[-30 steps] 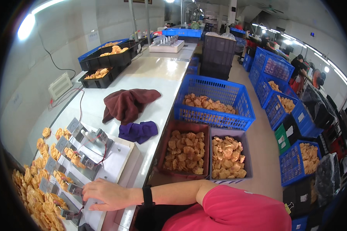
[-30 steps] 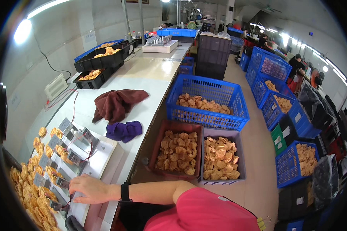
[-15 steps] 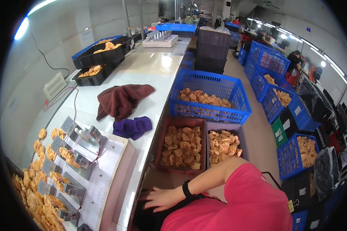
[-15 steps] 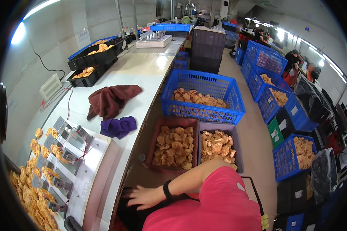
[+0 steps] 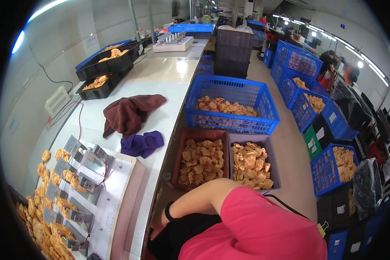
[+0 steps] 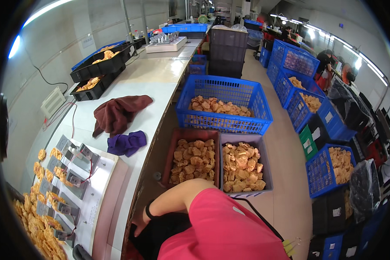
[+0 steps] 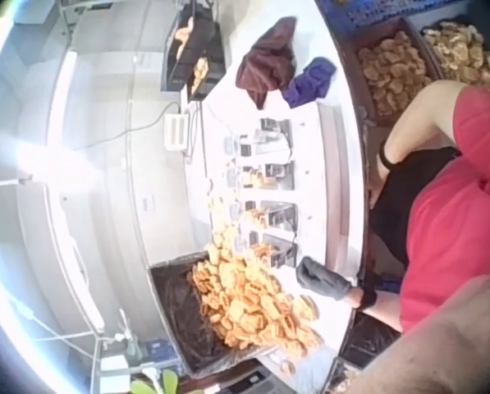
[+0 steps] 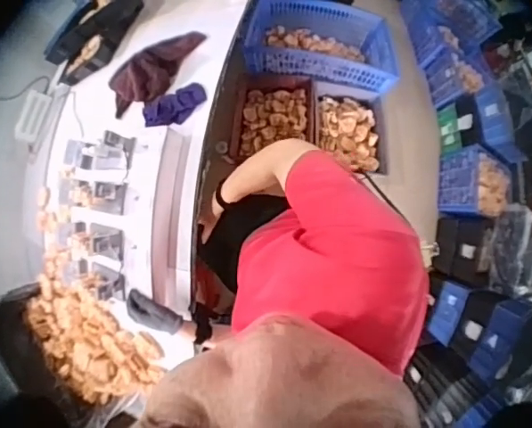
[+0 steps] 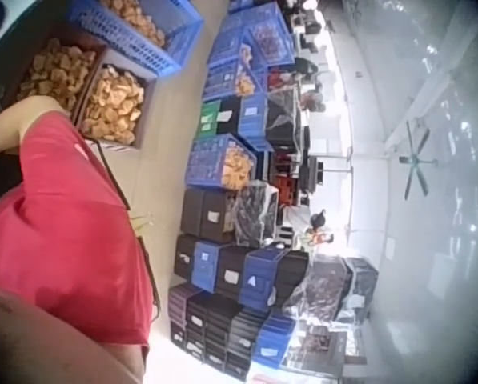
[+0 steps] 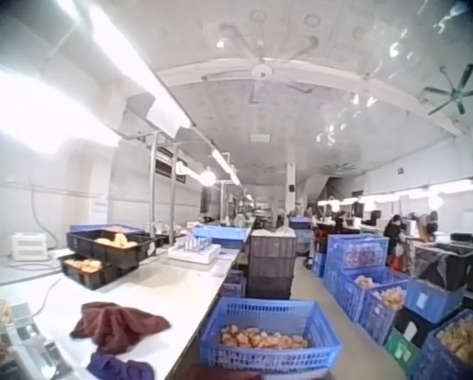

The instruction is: Assembling plastic toy parts and testing them using a specialized fixture on a factory workbench.

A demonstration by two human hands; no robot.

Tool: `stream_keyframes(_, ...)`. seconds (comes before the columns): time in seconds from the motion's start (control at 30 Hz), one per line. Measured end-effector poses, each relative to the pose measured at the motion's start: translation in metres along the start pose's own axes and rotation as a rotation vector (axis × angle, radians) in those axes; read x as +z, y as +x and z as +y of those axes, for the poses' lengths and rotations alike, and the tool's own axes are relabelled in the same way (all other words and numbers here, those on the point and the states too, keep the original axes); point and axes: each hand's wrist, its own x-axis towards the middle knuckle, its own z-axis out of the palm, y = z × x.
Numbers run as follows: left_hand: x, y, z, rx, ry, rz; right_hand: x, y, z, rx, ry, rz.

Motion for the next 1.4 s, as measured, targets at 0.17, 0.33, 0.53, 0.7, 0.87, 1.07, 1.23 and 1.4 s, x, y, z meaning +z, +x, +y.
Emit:
stream_keyframes(0.17, 0.0, 0.001, 0.0, 0.0, 0.009, -0.003, 0.007, 0.007, 0.013, -0.012, 0.001, 0.034)
stream_keyframes(0.33, -0.001, 0.001, -0.003, -0.006, -0.003, -0.005, 0.013, 0.013, 0.024, -0.022, 0.001, 0.057)
stream_keyframes(0.53, 0.001, 0.0, -0.004, -0.017, -0.031, -0.003, 0.02, 0.016, 0.034, -0.026, -0.002, 0.079)
stream_keyframes(0.7, 0.001, -0.002, -0.005, -0.019, -0.043, 0.003, 0.012, 0.005, 0.018, -0.023, -0.002, 0.089)
stream_keyframes(0.87, 0.001, -0.003, -0.006, -0.007, -0.059, 0.011, -0.064, -0.051, -0.109, 0.605, -0.073, -0.297)
stream_keyframes(1.07, 0.001, -0.002, -0.002, -0.019, -0.055, 0.011, -0.037, -0.097, -0.07, 0.353, -0.146, -0.165)
stream_keyframes(1.23, 0.002, -0.002, -0.004, -0.014, -0.037, 0.014, -0.02, -0.117, -0.072, 0.422, -0.148, -0.103)
stream_keyframes(1.4, 0.002, -0.001, -0.005, -0.013, -0.022, 0.005, -0.008, -0.115, -0.067, 0.42, -0.165, -0.082)
